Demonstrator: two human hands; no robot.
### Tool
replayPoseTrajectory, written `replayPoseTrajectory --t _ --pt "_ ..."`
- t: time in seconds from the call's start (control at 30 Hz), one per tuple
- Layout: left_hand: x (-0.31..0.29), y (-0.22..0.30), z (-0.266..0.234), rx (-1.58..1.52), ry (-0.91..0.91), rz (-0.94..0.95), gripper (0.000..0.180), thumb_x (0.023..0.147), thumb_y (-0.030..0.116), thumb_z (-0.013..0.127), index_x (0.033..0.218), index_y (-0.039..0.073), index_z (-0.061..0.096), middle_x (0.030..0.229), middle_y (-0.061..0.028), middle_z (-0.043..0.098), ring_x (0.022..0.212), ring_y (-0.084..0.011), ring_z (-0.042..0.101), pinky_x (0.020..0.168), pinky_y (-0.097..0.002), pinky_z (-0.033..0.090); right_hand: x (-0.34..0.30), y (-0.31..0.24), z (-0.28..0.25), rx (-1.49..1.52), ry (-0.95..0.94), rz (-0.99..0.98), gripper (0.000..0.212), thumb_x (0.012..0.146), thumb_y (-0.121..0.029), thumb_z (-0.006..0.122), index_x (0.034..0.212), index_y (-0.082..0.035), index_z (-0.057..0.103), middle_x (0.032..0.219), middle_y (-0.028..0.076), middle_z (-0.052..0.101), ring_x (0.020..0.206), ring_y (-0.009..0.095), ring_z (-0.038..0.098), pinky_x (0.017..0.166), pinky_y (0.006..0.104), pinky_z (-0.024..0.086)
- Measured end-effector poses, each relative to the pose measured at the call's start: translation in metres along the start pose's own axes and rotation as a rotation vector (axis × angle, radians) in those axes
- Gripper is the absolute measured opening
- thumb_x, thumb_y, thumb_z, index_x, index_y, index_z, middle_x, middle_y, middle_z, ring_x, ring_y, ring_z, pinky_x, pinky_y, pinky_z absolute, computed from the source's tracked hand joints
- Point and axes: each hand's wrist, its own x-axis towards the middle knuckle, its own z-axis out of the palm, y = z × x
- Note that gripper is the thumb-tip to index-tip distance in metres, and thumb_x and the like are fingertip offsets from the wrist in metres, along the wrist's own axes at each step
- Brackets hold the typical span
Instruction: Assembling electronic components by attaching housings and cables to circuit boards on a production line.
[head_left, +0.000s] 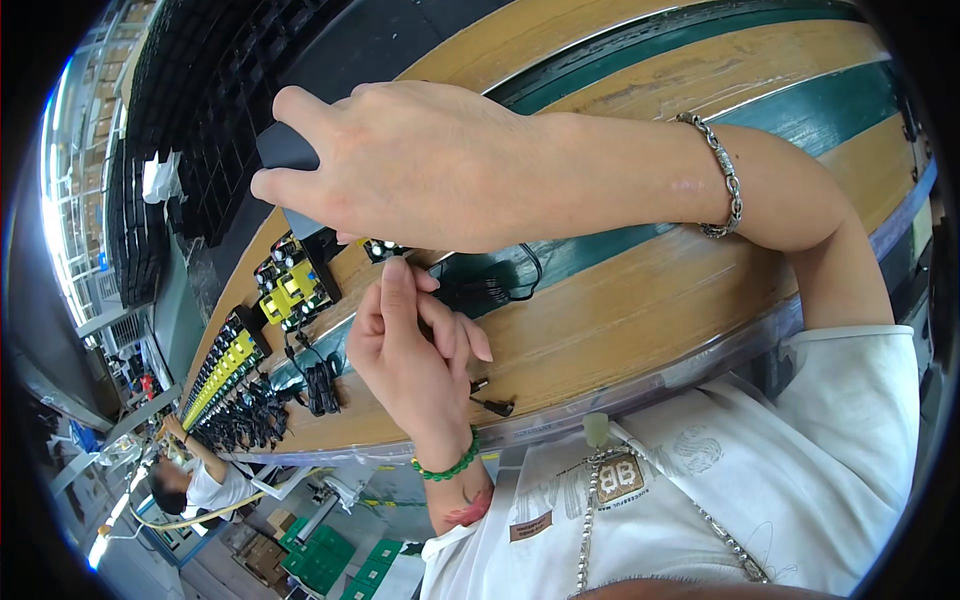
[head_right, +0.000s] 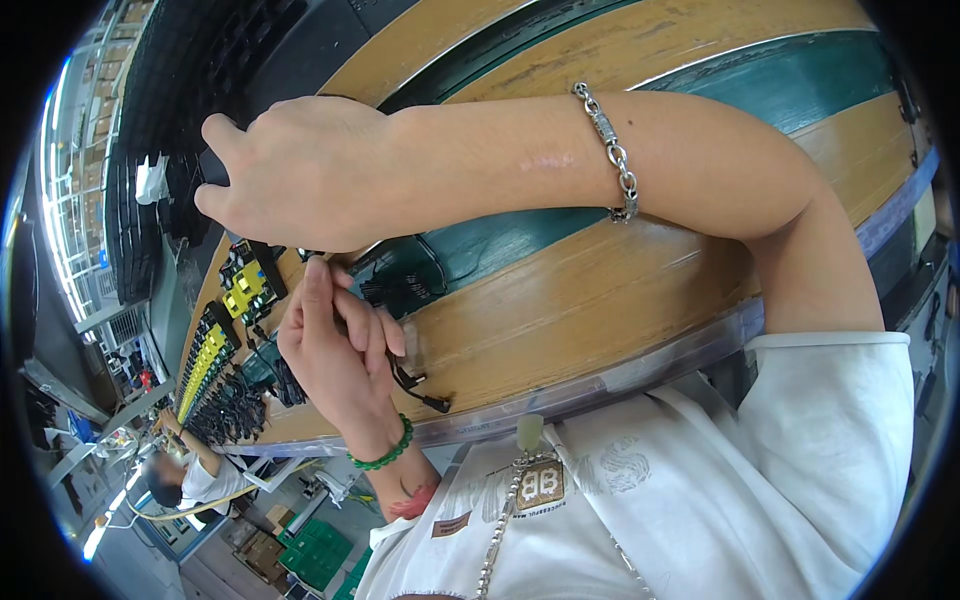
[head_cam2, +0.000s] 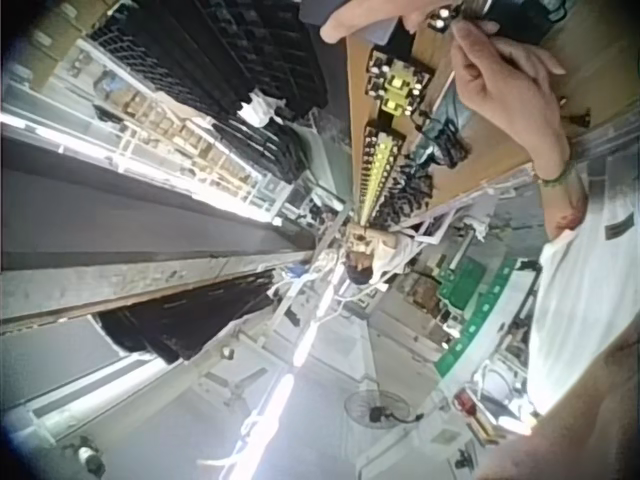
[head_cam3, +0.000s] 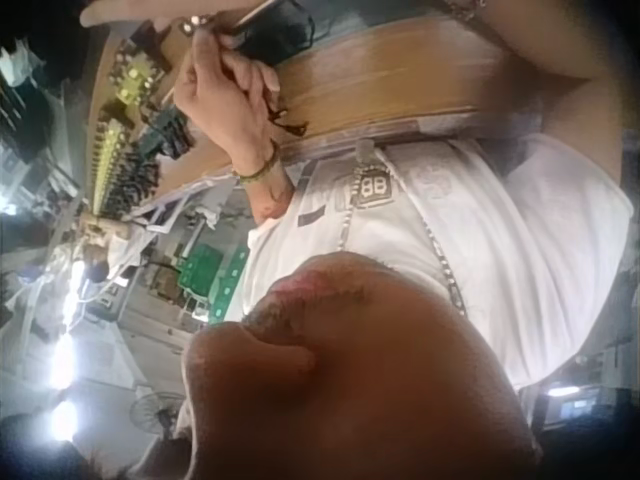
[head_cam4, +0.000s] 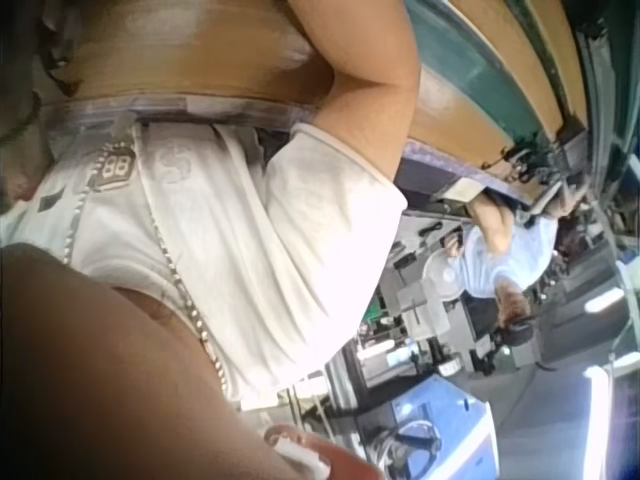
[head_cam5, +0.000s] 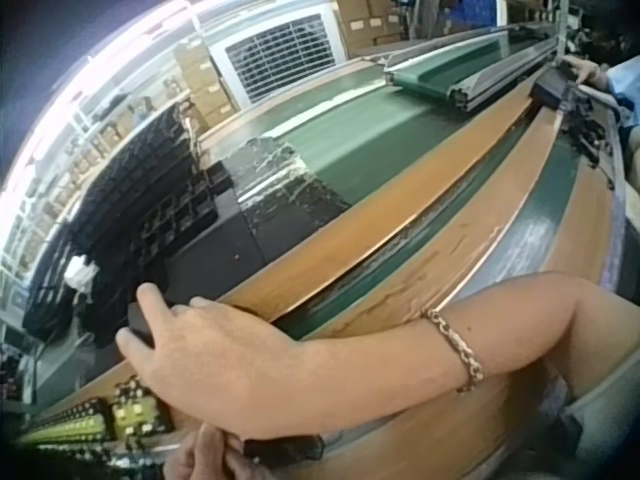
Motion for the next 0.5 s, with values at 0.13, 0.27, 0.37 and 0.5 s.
replayPoseTrajectory --t 0.13,0.27,0.37,0.5 --pt "0.0012 0.0089 -0.0036 -0.009 -0.035 -0.088 0.034 0.107 0.023 0.049 0.082 0.001 0.057 0.043 -0.001 0.039 0.03 -0.0083 0.026 0.031 -0.0246 0.035 0.0006 -0.0005 0.0021 -0.022 0.002 -0.005 0.039 0.069 -0.006 0.075 0.103 -0.006 0.057 0.087 0.015 0.052 0.046 0.012 0.048 0.044 0.0232 0.047" --pt "-0.0007 0.0095 -0.0043 0.068 -0.032 -0.093 0.036 0.107 0.023 0.049 0.079 0.001 0.056 0.041 -0.0016 0.039 0.029 -0.0089 0.028 0.032 -0.0245 0.037 0.0021 -0.0015 0.0046 -0.023 0.024 -0.022 0.04 0.071 -0.008 0.076 0.106 -0.007 0.057 0.09 0.015 0.053 0.052 0.012 0.05 0.047 0.0226 0.047" --pt "-0.0051 0.0032 0.0025 0.152 0.034 -0.03 0.037 0.107 0.023 0.048 0.077 0.001 0.056 0.04 -0.002 0.039 0.028 -0.0096 0.029 0.032 -0.0242 0.038 0.0028 -0.0019 0.0023 -0.014 -0.04 0.0 0.042 0.074 -0.011 0.077 0.11 -0.008 0.058 0.093 0.014 0.054 0.065 0.014 0.054 0.055 0.0246 0.049" --pt "0.0004 0.0086 0.0013 0.079 -0.018 -0.08 0.037 0.107 0.023 0.048 0.077 0.001 0.056 0.04 -0.0026 0.04 0.028 -0.0099 0.029 0.032 -0.0243 0.038 0.0016 0.0044 0.0067 0.009 0.046 -0.003 0.035 0.076 -0.015 0.078 0.106 -0.007 0.061 0.093 0.014 0.057 0.071 0.019 0.06 0.062 0.0316 0.052"
